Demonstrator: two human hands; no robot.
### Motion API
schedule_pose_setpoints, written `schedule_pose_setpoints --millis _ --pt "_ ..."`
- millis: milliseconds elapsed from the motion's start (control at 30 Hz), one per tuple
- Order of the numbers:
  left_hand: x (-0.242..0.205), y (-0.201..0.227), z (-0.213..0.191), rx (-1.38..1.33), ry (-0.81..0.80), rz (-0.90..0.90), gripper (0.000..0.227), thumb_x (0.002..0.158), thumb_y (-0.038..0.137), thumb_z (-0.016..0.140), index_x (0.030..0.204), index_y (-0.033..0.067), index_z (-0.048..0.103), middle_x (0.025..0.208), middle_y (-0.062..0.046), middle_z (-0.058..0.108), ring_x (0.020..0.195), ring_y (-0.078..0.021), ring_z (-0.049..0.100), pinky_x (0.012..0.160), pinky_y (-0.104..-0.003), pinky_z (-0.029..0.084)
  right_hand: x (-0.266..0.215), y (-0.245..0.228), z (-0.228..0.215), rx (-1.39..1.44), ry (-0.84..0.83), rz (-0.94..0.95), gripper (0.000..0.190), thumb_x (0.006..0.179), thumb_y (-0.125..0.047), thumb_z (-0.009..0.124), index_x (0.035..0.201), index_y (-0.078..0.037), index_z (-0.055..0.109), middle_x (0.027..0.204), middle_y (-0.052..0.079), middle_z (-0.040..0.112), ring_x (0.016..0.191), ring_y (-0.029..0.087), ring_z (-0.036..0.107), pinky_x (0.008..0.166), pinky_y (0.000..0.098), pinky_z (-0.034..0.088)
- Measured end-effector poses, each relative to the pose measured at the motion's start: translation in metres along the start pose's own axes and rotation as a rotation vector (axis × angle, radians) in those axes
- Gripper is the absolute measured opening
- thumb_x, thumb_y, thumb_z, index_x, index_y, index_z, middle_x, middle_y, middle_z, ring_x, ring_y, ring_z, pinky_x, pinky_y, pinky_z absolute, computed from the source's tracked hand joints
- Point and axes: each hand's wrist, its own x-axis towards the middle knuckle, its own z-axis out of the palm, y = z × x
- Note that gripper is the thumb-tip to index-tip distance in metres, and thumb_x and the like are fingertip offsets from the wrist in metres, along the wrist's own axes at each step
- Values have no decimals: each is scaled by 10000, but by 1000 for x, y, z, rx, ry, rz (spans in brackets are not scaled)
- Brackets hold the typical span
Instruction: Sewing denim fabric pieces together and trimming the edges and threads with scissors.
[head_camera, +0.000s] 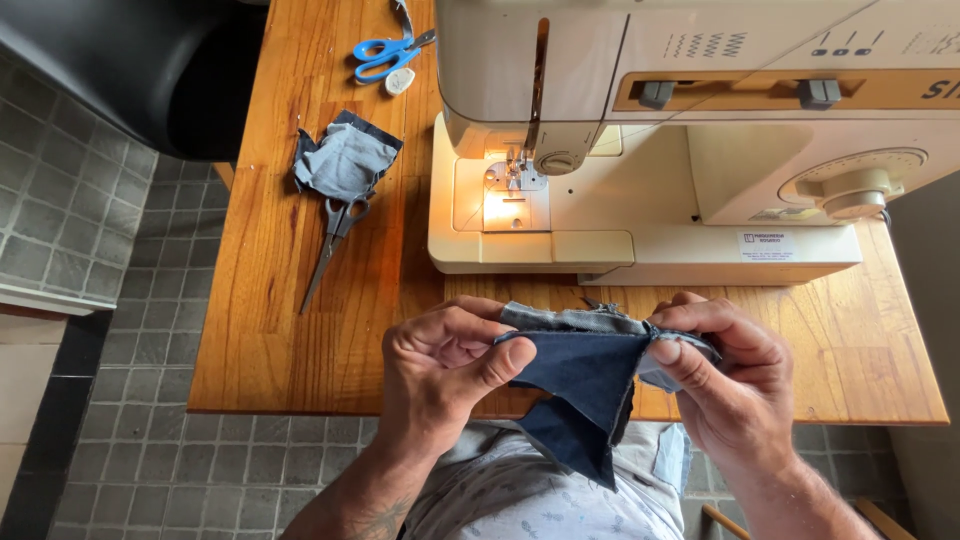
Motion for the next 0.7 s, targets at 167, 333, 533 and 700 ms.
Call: schedule_pose_setpoints --millis 167,333,533,700 --pt "2 3 3 3 26 2 209 863 163 1015 903 61 837 1114 -179 861 877 -190 862 806 -311 765 -4 0 1 17 -11 24 208 983 11 864 1180 30 802 996 129 746 839 167 721 726 237 627" --pt "8 5 2 31 25 57 220 904 186 998 917 109 792 1077 -125 867 850 -137 835 766 -263 746 -4 0 1 -14 -7 17 227 975 -4 879 1184 42 804 1001 144 780 837 183 782 767 242 715" --pt "13 26 12 170 -30 202 210 943 183 970 981 78 791 1072 -113 856 873 -145 865 794 -217 764 3 -8 4 -133 -13 43 427 1000 -232 888 1290 67 794 1133 147 851 932 184 800 819 286 665" --pt "25 41 20 163 -127 225 218 991 201 945 1065 136 751 919 18 774 776 -58 708 687 -181 631 15 -40 29 -420 -251 5 203 965 -170 872 860 -55 741 775 -15 533 694 111 438 656 285 321"
